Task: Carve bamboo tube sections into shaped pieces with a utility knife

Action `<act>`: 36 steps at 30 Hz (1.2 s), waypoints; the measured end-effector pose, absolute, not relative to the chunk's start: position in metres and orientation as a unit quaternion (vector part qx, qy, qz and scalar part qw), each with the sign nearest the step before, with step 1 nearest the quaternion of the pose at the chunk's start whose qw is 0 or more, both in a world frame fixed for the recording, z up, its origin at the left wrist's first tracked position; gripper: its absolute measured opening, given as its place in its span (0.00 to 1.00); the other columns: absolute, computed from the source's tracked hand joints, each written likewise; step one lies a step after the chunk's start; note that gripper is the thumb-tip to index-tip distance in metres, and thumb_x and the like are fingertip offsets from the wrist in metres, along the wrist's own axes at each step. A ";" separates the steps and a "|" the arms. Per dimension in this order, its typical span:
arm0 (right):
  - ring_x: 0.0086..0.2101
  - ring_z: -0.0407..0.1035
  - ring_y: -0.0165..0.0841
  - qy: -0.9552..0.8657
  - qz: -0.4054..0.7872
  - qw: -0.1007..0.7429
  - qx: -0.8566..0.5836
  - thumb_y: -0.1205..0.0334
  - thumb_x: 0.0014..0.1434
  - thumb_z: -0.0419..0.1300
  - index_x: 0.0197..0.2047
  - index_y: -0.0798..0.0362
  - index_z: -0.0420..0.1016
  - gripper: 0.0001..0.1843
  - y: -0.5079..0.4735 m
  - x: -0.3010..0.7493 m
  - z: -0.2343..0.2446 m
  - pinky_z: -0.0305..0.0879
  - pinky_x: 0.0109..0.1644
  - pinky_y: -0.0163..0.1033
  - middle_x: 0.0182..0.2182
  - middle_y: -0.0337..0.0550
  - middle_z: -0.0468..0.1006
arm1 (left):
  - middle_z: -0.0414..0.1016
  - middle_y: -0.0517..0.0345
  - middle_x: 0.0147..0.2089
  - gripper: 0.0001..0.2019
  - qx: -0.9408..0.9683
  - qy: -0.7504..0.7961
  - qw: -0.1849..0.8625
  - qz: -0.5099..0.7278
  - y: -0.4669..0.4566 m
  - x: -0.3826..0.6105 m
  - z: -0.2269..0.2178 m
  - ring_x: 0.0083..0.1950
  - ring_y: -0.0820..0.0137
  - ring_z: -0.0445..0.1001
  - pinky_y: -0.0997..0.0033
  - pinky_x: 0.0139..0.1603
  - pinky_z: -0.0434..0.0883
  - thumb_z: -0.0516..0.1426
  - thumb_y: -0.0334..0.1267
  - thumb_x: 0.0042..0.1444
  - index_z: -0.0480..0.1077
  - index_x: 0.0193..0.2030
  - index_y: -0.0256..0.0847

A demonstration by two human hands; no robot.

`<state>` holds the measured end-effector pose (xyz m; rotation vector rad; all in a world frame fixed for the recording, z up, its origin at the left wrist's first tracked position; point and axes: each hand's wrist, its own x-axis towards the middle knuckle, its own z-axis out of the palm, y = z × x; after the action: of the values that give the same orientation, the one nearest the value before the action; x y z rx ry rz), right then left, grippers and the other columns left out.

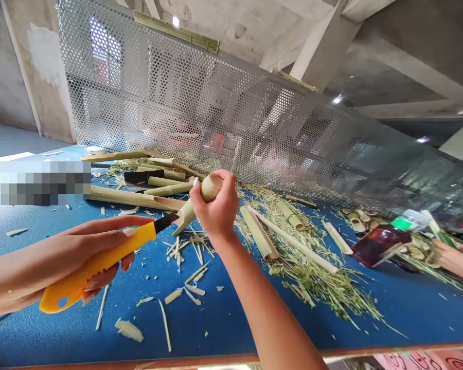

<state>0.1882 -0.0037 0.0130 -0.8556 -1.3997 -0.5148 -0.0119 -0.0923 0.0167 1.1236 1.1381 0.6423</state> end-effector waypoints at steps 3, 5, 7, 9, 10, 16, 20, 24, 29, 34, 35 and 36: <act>0.29 0.67 0.32 -0.623 -0.244 0.634 -0.387 0.55 0.51 0.57 0.38 0.50 0.60 0.13 -0.009 0.184 0.013 0.65 0.34 0.39 0.30 0.39 0.70 | 0.66 0.63 0.28 0.27 0.524 0.470 0.650 0.287 -0.089 -0.014 0.020 0.16 0.81 0.59 0.80 0.17 0.62 0.43 0.44 0.61 0.42 0.67 0.50; 0.30 0.67 0.32 -0.623 -0.245 0.628 -0.397 0.56 0.52 0.56 0.38 0.50 0.60 0.13 -0.012 0.182 0.014 0.65 0.35 0.40 0.31 0.39 0.70 | 0.66 0.62 0.30 0.28 0.551 0.450 0.646 0.277 -0.088 -0.015 0.019 0.17 0.81 0.57 0.79 0.18 0.62 0.40 0.44 0.62 0.37 0.67 0.46; 0.31 0.68 0.33 -0.620 -0.239 0.627 -0.407 0.56 0.52 0.55 0.38 0.50 0.60 0.12 -0.013 0.181 0.014 0.65 0.36 0.40 0.31 0.40 0.70 | 0.66 0.60 0.32 0.28 0.571 0.456 0.632 0.260 -0.088 -0.015 0.019 0.18 0.81 0.57 0.79 0.18 0.61 0.38 0.45 0.62 0.34 0.67 0.44; 0.32 0.68 0.33 -0.618 -0.235 0.628 -0.409 0.57 0.52 0.55 0.38 0.50 0.60 0.11 -0.014 0.181 0.014 0.65 0.37 0.41 0.31 0.40 0.70 | 0.65 0.59 0.33 0.27 0.584 0.471 0.617 0.239 -0.088 -0.015 0.018 0.18 0.81 0.56 0.79 0.18 0.61 0.37 0.46 0.62 0.34 0.67 0.44; 0.32 0.68 0.33 -0.619 -0.233 0.629 -0.409 0.57 0.52 0.55 0.38 0.50 0.61 0.11 -0.014 0.181 0.014 0.65 0.37 0.41 0.32 0.41 0.70 | 0.65 0.59 0.32 0.27 0.593 0.471 0.611 0.230 -0.088 -0.014 0.018 0.18 0.80 0.56 0.79 0.18 0.61 0.37 0.45 0.62 0.35 0.66 0.43; 0.31 0.67 0.33 -0.621 -0.237 0.626 -0.408 0.57 0.52 0.55 0.38 0.51 0.61 0.11 -0.019 0.176 0.015 0.65 0.37 0.41 0.31 0.41 0.70 | 0.66 0.59 0.32 0.28 0.585 0.451 0.627 0.248 -0.088 -0.012 0.018 0.19 0.80 0.57 0.79 0.18 0.61 0.39 0.46 0.62 0.35 0.67 0.44; 0.31 0.67 0.32 -0.626 -0.251 0.623 -0.397 0.58 0.53 0.55 0.38 0.51 0.61 0.10 -0.022 0.173 0.013 0.65 0.37 0.40 0.31 0.41 0.69 | 0.63 0.63 0.29 0.28 0.546 0.464 0.648 0.260 -0.090 -0.012 0.020 0.18 0.81 0.58 0.80 0.17 0.61 0.43 0.44 0.61 0.40 0.67 0.47; 0.31 0.66 0.33 -0.644 -0.261 0.579 -0.426 0.55 0.54 0.54 0.38 0.51 0.62 0.11 -0.027 0.175 0.021 0.63 0.34 0.39 0.30 0.42 0.70 | 0.63 0.64 0.28 0.30 0.591 0.457 0.620 0.240 -0.088 -0.015 0.026 0.18 0.81 0.59 0.81 0.16 0.62 0.48 0.37 0.58 0.43 0.67 0.46; 0.24 0.64 0.33 -0.675 -0.270 0.452 -0.518 0.48 0.56 0.52 0.33 0.51 0.64 0.14 -0.063 0.189 0.032 0.58 0.27 0.36 0.24 0.41 0.71 | 0.64 0.64 0.27 0.29 0.650 0.453 0.580 0.192 -0.087 -0.014 0.034 0.18 0.80 0.60 0.81 0.17 0.62 0.46 0.37 0.59 0.44 0.67 0.43; 0.17 0.63 0.32 -0.623 -0.284 0.390 -0.616 0.45 0.56 0.53 0.27 0.50 0.65 0.17 -0.122 0.203 -0.004 0.53 0.21 0.35 0.17 0.38 0.70 | 0.63 0.64 0.25 0.25 0.769 0.412 0.472 0.129 -0.094 -0.009 0.026 0.20 0.76 0.64 0.79 0.19 0.61 0.42 0.43 0.62 0.50 0.66 0.46; 0.17 0.63 0.33 -0.603 -0.273 0.394 -0.638 0.45 0.56 0.53 0.27 0.50 0.66 0.17 -0.133 0.203 -0.016 0.53 0.21 0.35 0.16 0.38 0.70 | 0.63 0.64 0.24 0.24 0.810 0.394 0.419 0.118 -0.096 -0.008 0.023 0.20 0.76 0.64 0.79 0.19 0.60 0.41 0.43 0.62 0.52 0.65 0.47; 0.17 0.64 0.33 -0.575 -0.267 0.410 -0.656 0.45 0.57 0.52 0.28 0.50 0.67 0.18 -0.142 0.202 -0.029 0.53 0.21 0.35 0.16 0.38 0.71 | 0.64 0.64 0.23 0.23 0.845 0.374 0.361 0.122 -0.097 -0.006 0.020 0.19 0.76 0.63 0.79 0.19 0.58 0.41 0.43 0.62 0.55 0.64 0.48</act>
<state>0.2015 -0.1422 -0.0289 -1.6510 -1.4472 -0.6713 -0.0064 -0.0972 0.0195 2.1782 0.9630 0.3148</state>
